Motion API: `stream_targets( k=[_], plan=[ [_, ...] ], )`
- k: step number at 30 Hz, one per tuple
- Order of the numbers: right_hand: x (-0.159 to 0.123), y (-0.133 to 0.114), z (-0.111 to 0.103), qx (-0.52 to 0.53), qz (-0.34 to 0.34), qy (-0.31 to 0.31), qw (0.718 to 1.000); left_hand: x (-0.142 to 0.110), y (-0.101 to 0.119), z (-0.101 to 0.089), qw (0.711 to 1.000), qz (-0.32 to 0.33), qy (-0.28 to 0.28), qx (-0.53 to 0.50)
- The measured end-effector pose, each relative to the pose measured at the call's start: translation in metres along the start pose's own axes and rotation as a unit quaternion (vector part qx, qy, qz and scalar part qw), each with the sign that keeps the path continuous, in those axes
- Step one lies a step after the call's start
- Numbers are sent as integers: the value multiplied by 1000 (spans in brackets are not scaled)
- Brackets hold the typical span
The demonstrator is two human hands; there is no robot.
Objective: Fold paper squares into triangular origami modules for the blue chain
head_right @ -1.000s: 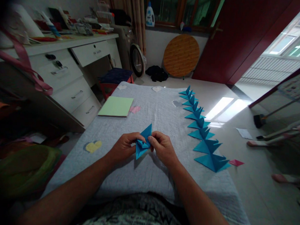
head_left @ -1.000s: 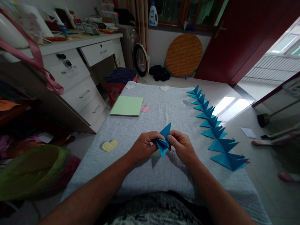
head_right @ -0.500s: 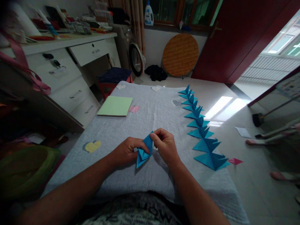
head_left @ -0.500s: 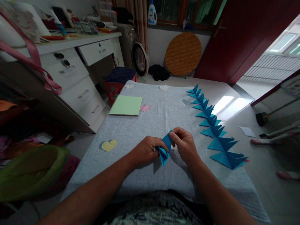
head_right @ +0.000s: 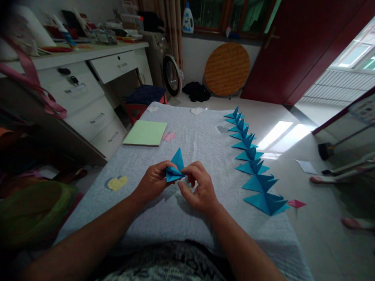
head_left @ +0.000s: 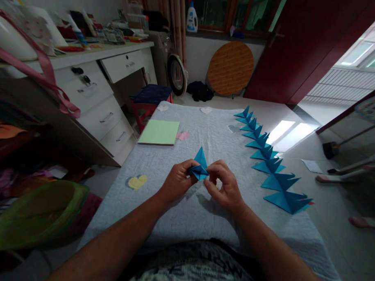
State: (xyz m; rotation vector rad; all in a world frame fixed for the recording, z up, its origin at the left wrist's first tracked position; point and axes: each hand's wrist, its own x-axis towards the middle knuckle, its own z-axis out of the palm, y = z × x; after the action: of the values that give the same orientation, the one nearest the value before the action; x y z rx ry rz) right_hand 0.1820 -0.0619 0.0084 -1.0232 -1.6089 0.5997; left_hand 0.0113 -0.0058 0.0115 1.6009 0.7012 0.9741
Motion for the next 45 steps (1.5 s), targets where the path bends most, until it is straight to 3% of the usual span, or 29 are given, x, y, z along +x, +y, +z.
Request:
stream_targets(
  k=[6, 13, 18, 21, 24, 30, 33, 36, 40, 45],
  plan=[
    [1, 3, 3, -87, -18, 22, 996, 0, 3, -1, 998, 10, -10, 63],
    [0, 2, 3, -84, -35, 9, 996, 0, -2, 0, 984, 2, -19, 176],
    [-3, 0, 1, -59, -33, 26, 997, 2, -3, -1, 982, 16, -19, 187],
    [-6, 3, 0, -8, 9, 76, 997, 2, -3, -1, 986, 20, -29, 165],
    [-5, 6, 0, 11, 93, 107, 990, 1, -1, -1, 989, 28, -53, 136],
    [4, 8, -1, 69, 180, 18, 981, -3, 1, -1, 994, -8, -61, 86],
    [6, 8, -1, 97, 213, 2, 972, -4, -1, -1, 994, -21, -77, 79],
    [7, 9, -2, 125, 226, 10, 966, -5, -3, -1, 990, -25, -115, 73],
    [9, 8, -4, 143, 213, 75, 964, -6, -1, 1, 985, -35, -151, 72],
    [7, 11, -5, 159, 215, 125, 955, -2, 3, 0, 988, -12, -128, 91]
  ],
)
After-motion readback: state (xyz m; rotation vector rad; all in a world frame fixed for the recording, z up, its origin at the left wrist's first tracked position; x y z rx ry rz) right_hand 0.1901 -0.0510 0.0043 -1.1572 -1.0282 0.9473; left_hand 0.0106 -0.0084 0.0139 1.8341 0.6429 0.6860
